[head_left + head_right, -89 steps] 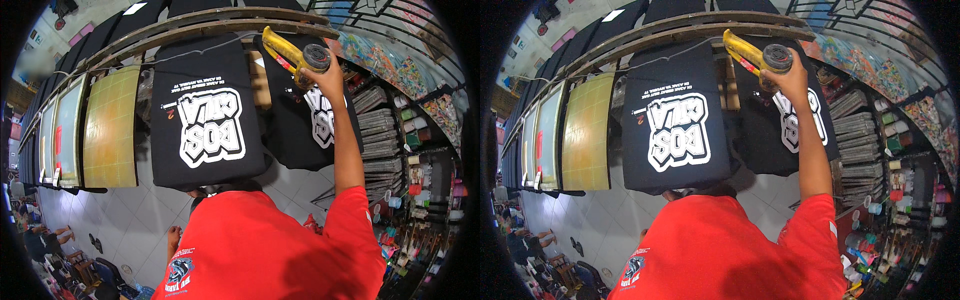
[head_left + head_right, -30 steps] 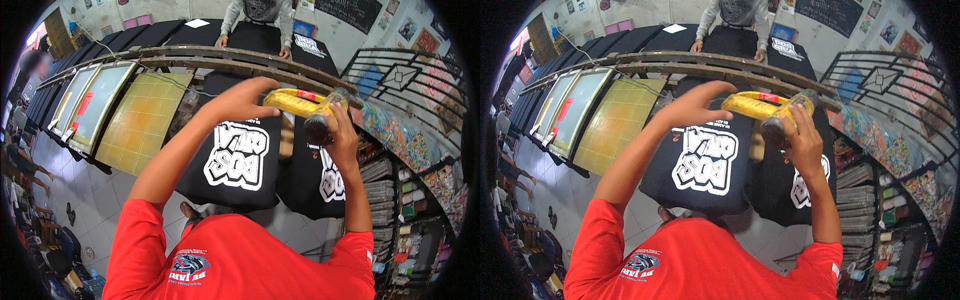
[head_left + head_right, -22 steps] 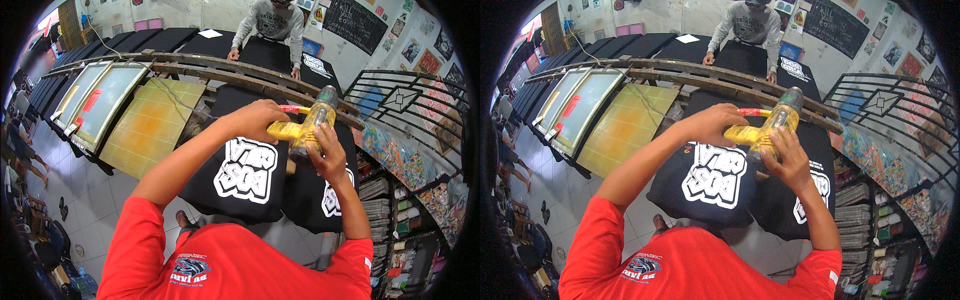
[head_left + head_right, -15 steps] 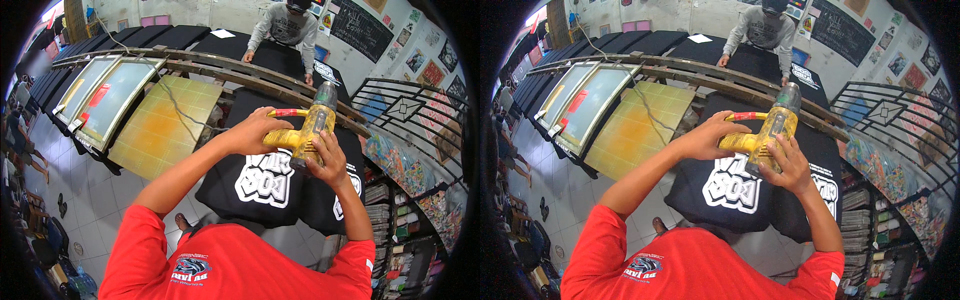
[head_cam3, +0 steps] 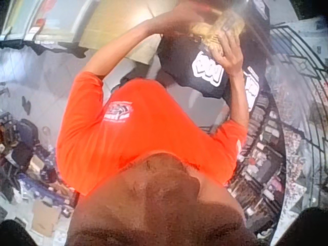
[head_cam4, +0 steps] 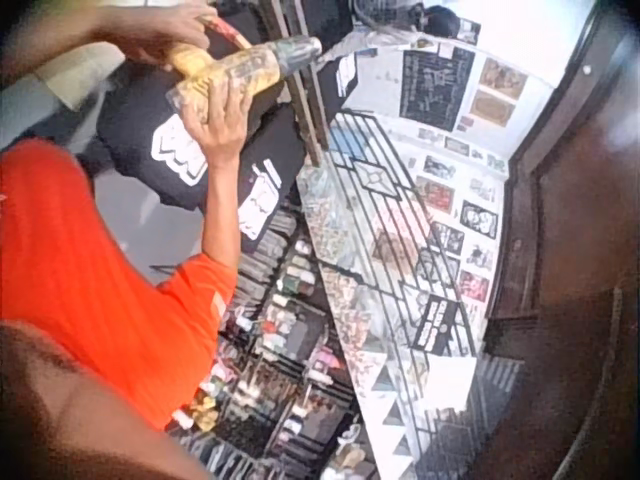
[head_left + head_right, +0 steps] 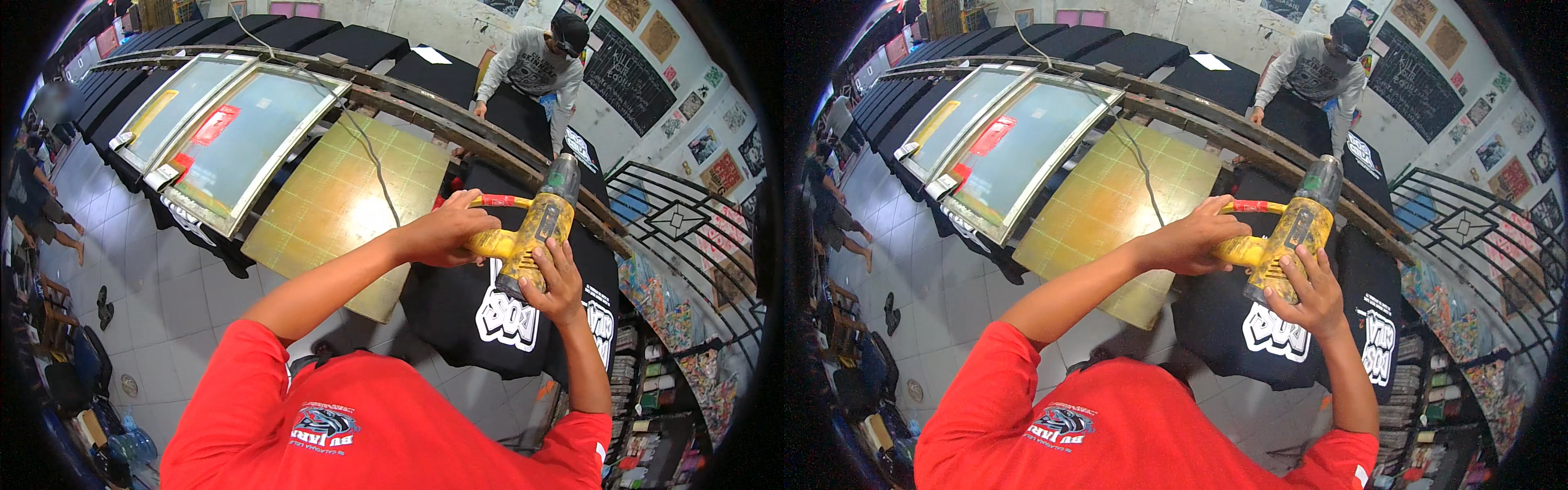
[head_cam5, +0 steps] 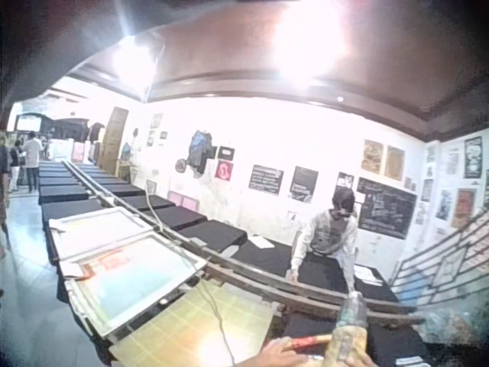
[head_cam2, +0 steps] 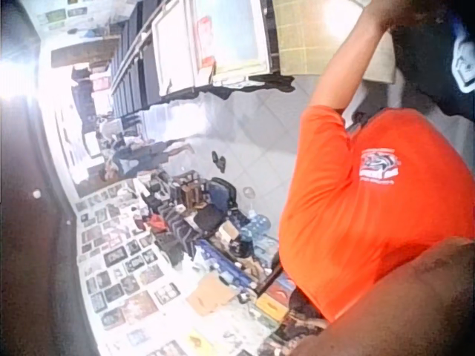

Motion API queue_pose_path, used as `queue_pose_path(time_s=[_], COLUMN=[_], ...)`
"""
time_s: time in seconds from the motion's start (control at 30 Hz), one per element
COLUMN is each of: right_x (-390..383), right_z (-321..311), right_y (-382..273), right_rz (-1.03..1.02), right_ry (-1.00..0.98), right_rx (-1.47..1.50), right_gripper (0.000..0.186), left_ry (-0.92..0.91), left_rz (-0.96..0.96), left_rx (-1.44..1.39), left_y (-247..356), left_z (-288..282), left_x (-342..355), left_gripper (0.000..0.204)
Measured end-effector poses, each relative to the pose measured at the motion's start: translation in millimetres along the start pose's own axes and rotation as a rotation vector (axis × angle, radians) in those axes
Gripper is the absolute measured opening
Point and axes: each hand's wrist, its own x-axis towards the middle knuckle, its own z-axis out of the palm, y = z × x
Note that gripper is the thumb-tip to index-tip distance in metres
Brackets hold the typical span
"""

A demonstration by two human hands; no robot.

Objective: The person performs screen printing by selecting screens from a rack, placing them over black shirts on a printing station, and applying red and yellow ink using a squeegee. They also use a heat gun to dry the ink on one of the printed shirts.

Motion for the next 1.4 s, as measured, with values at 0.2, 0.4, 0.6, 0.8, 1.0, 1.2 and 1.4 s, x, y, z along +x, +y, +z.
queue_pose_path(time_s=[0.2, 0.4, 0.6, 0.8, 1.0, 1.2, 1.4], right_x=[16.2, 19.4, 53.1, 102.5, 124.7, 111.7, 104.4], right_z=[0.4, 29.7, 111.8, 173.9, 255.0, 331.1, 374.4], right_y=[-20.8, -52.1, -44.2, -12.7, -8.6, -16.2, -15.7], right_rz=[0.152, 1.168, 1.414, 1.29, 1.375, 1.431, 1.504], right_ry=[-0.132, 0.303, 0.399, 0.72, 0.68, 0.529, 0.496], right_rx=[0.054, 1.26, 1.449, 0.99, 0.497, 0.477, 0.497], right_gripper=[0.066, 0.11, 0.045, 0.057, 0.068, 0.08, 0.086], left_ry=[0.004, 0.019, -0.068, 0.103, 0.296, 0.379, 0.518], left_rz=[0.003, 0.029, 0.056, -0.298, -0.762, -1.225, -1.719], left_rx=[0.048, 0.42, 0.762, 0.7, 0.464, 0.477, 0.589], left_y=[-6.3, -21.0, -51.2, -55.9, -3.2, 89.6, 195.5], left_z=[-16.2, -22.8, -31.1, -59.3, -46.6, 16.3, 94.6], left_x=[-17.7, -34.7, -42.5, -72.2, -208.7, -391.5, -543.5], left_gripper=[0.058, 0.053, 0.042, 0.08, 0.07, 0.054, 0.046])
